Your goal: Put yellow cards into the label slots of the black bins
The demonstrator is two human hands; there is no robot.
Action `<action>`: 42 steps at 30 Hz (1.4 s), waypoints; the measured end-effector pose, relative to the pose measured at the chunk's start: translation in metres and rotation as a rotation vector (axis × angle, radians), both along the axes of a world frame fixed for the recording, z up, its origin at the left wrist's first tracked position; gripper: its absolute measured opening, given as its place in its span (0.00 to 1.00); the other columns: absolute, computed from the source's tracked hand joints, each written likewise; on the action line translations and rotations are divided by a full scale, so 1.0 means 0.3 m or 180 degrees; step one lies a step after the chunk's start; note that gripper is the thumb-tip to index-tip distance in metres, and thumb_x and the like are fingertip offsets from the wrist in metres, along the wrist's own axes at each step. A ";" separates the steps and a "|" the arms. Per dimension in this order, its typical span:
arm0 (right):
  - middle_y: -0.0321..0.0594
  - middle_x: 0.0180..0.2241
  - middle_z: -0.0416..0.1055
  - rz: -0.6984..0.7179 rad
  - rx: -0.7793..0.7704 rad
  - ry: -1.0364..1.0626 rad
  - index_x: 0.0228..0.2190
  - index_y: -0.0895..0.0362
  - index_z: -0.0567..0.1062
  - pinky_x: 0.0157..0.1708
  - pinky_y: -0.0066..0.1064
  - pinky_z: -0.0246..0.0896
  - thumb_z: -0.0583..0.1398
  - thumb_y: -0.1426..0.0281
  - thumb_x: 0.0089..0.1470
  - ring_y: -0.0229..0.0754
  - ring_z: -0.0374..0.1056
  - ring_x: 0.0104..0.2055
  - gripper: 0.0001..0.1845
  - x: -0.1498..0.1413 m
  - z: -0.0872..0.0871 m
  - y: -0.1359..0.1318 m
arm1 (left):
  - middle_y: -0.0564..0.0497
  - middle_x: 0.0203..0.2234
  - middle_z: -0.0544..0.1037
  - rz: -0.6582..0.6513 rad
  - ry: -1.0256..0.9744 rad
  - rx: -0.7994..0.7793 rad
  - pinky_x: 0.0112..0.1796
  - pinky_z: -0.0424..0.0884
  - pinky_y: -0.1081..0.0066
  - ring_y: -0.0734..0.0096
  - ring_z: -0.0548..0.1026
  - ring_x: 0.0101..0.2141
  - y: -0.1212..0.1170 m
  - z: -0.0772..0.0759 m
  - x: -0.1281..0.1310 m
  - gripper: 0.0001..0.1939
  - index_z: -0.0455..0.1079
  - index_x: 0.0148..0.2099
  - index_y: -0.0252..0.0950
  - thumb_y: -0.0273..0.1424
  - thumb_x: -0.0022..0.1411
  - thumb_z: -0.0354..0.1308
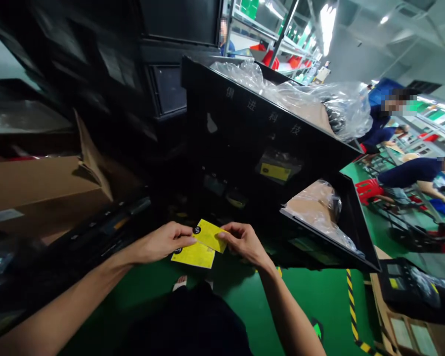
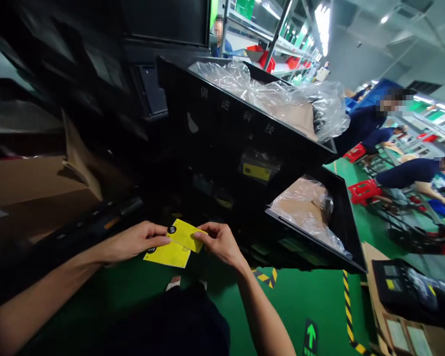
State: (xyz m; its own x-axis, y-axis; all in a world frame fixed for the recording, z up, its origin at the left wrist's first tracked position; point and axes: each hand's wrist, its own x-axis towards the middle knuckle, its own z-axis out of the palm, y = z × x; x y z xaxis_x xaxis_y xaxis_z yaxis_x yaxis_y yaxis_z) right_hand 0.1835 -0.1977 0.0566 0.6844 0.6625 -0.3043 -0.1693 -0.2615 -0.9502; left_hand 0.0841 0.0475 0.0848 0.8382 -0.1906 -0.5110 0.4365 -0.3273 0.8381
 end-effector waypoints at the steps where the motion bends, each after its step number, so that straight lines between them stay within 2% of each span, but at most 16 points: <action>1: 0.34 0.27 0.71 0.0026 -0.0016 0.0012 0.39 0.59 0.83 0.22 0.25 0.52 0.69 0.54 0.56 0.31 0.58 0.23 0.21 0.009 0.000 -0.004 | 0.50 0.27 0.72 0.0013 -0.0022 0.0043 0.28 0.58 0.71 0.70 0.65 0.27 -0.006 0.001 0.003 0.27 0.76 0.36 0.35 0.57 0.60 0.61; 4: 0.34 0.27 0.72 0.0136 -0.0024 -0.0022 0.38 0.59 0.82 0.23 0.26 0.53 0.70 0.51 0.55 0.31 0.59 0.23 0.23 0.034 -0.001 -0.011 | 0.51 0.26 0.71 0.0013 -0.0060 0.0133 0.27 0.57 0.71 0.71 0.64 0.26 -0.015 -0.008 0.012 0.27 0.75 0.36 0.34 0.56 0.61 0.60; 10: 0.33 0.26 0.71 0.0292 0.0006 -0.0148 0.38 0.59 0.82 0.23 0.27 0.50 0.69 0.51 0.57 0.31 0.57 0.23 0.23 0.083 -0.008 -0.025 | 0.49 0.30 0.75 0.0048 -0.0188 -0.0016 0.29 0.59 0.71 0.70 0.69 0.29 -0.023 -0.050 0.028 0.28 0.78 0.42 0.32 0.55 0.67 0.58; 15: 0.34 0.27 0.72 0.0374 -0.0034 -0.0203 0.38 0.59 0.82 0.23 0.27 0.50 0.69 0.49 0.57 0.31 0.58 0.24 0.24 0.127 0.002 -0.049 | 0.47 0.33 0.80 0.0111 -0.0210 -0.0002 0.31 0.62 0.71 0.66 0.73 0.32 -0.044 -0.072 0.054 0.26 0.79 0.45 0.33 0.53 0.68 0.59; 20: 0.33 0.24 0.70 0.0374 -0.0008 -0.0176 0.38 0.60 0.82 0.21 0.26 0.47 0.69 0.50 0.56 0.30 0.55 0.21 0.24 0.165 0.009 -0.077 | 0.46 0.38 0.82 0.0160 -0.0109 -0.0082 0.33 0.64 0.71 0.65 0.75 0.34 -0.081 -0.063 0.087 0.25 0.80 0.47 0.33 0.52 0.67 0.61; 28: 0.35 0.26 0.71 0.0517 0.0028 -0.0296 0.39 0.59 0.82 0.21 0.25 0.51 0.68 0.50 0.58 0.31 0.59 0.22 0.23 0.223 -0.011 -0.126 | 0.46 0.37 0.81 0.0143 -0.0146 -0.0099 0.32 0.63 0.71 0.66 0.74 0.33 -0.127 -0.036 0.127 0.24 0.81 0.48 0.34 0.51 0.66 0.62; 33: 0.32 0.24 0.68 0.0510 0.0076 -0.0187 0.36 0.59 0.78 0.20 0.25 0.49 0.69 0.50 0.57 0.30 0.57 0.21 0.23 0.240 -0.019 -0.142 | 0.49 0.34 0.80 0.0156 -0.0239 -0.0074 0.31 0.62 0.72 0.69 0.72 0.32 -0.148 -0.035 0.153 0.21 0.81 0.46 0.35 0.49 0.68 0.61; 38: 0.29 0.25 0.68 0.0583 0.0158 0.0081 0.36 0.56 0.71 0.17 0.24 0.49 0.70 0.49 0.56 0.30 0.58 0.18 0.25 0.252 -0.049 -0.151 | 0.52 0.28 0.73 0.0113 -0.0463 0.0047 0.28 0.56 0.72 0.72 0.65 0.28 -0.163 -0.048 0.173 0.21 0.77 0.39 0.34 0.48 0.69 0.61; 42: 0.29 0.27 0.69 0.0552 0.0201 0.0178 0.36 0.56 0.71 0.17 0.24 0.49 0.73 0.51 0.52 0.28 0.58 0.19 0.26 0.258 -0.057 -0.150 | 0.54 0.26 0.68 0.0126 -0.0568 0.0169 0.28 0.55 0.71 0.73 0.62 0.27 -0.166 -0.059 0.185 0.20 0.72 0.35 0.34 0.47 0.69 0.60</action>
